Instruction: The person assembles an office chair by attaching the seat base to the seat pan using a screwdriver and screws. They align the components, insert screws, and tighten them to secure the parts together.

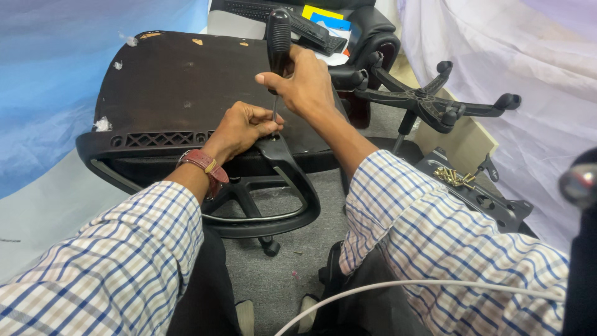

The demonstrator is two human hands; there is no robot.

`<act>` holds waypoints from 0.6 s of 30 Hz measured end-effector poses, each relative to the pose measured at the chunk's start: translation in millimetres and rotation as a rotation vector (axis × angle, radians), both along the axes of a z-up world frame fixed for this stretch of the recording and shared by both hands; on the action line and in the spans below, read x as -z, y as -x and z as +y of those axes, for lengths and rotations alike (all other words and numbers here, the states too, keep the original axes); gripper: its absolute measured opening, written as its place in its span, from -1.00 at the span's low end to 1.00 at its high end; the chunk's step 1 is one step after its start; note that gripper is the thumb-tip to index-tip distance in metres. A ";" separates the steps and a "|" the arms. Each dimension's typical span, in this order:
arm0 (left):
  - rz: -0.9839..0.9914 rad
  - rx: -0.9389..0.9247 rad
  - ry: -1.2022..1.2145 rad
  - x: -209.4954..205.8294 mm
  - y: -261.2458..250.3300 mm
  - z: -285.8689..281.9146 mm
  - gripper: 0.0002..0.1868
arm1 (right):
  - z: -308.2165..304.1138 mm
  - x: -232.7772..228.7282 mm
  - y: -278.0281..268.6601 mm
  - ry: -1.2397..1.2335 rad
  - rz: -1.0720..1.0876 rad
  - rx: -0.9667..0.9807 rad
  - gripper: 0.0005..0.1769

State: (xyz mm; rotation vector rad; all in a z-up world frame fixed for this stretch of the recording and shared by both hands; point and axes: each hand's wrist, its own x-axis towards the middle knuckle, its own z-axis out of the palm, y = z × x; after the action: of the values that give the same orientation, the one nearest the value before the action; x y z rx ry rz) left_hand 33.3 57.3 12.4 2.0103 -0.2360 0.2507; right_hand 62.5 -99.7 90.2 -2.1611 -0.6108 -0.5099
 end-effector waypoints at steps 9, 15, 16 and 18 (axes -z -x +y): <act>-0.094 0.122 0.146 3.8 -11.6 10.3 -0.80 | 3.2 1.5 -22.5 -0.130 -0.075 -0.463 -0.43; -0.187 0.017 0.159 13.5 -14.3 2.7 -0.85 | 7.7 9.3 -22.2 -0.117 -0.107 -0.183 -0.53; -0.189 0.003 0.147 13.7 -14.2 3.7 -0.84 | 6.5 10.3 -25.1 -0.113 -0.120 -0.194 -0.53; -0.206 -0.009 0.139 13.2 -14.3 4.5 -0.83 | 4.1 13.0 -31.8 -0.181 -0.178 -0.296 -0.41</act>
State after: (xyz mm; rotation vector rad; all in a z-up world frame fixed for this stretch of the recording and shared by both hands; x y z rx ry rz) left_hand 47.6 61.8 -0.8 1.8492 -0.3302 0.4688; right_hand 94.3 -95.6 77.2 -1.8280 -0.9287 -0.5745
